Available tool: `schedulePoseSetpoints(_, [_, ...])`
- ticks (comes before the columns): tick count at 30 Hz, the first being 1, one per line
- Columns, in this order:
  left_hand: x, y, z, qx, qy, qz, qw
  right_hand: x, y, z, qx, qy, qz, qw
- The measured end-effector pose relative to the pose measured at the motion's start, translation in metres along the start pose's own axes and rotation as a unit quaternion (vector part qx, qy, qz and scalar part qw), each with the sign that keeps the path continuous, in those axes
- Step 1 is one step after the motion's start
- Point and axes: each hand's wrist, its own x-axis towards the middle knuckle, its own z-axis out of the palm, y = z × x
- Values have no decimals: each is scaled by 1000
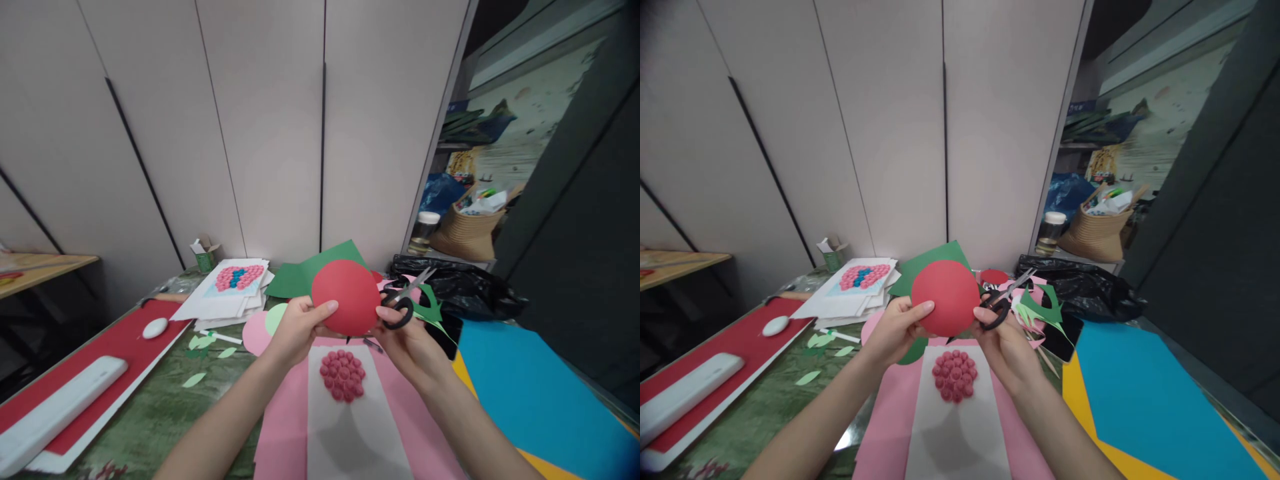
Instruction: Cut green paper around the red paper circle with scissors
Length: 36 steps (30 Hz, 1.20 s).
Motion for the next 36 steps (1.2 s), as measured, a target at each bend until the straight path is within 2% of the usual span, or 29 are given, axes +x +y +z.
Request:
schedulePoseSetpoints(7, [0, 0, 1, 20, 8, 11, 1000, -4, -2, 7, -22, -3, -39, 999])
schedulePoseSetpoints(12, [0, -14, 8, 16, 89, 84, 992, -5, 5, 9, -16, 33, -63, 997])
schedulePoseSetpoints(14, [-1, -19, 12, 20, 105, 108, 988, -6, 9, 9, -8, 44, -75, 996])
schedulePoseSetpoints(18, [-1, -22, 15, 44, 101, 110, 988, -7, 13, 9, -14, 34, -86, 996])
schedulePoseSetpoints(26, [0, -23, 10, 88, 114, 123, 982, -5, 14, 7, -11, 37, -74, 997])
schedulePoseSetpoints(36, [-1, -20, 13, 81, 121, 128, 981, -6, 13, 9, -28, 43, -83, 995])
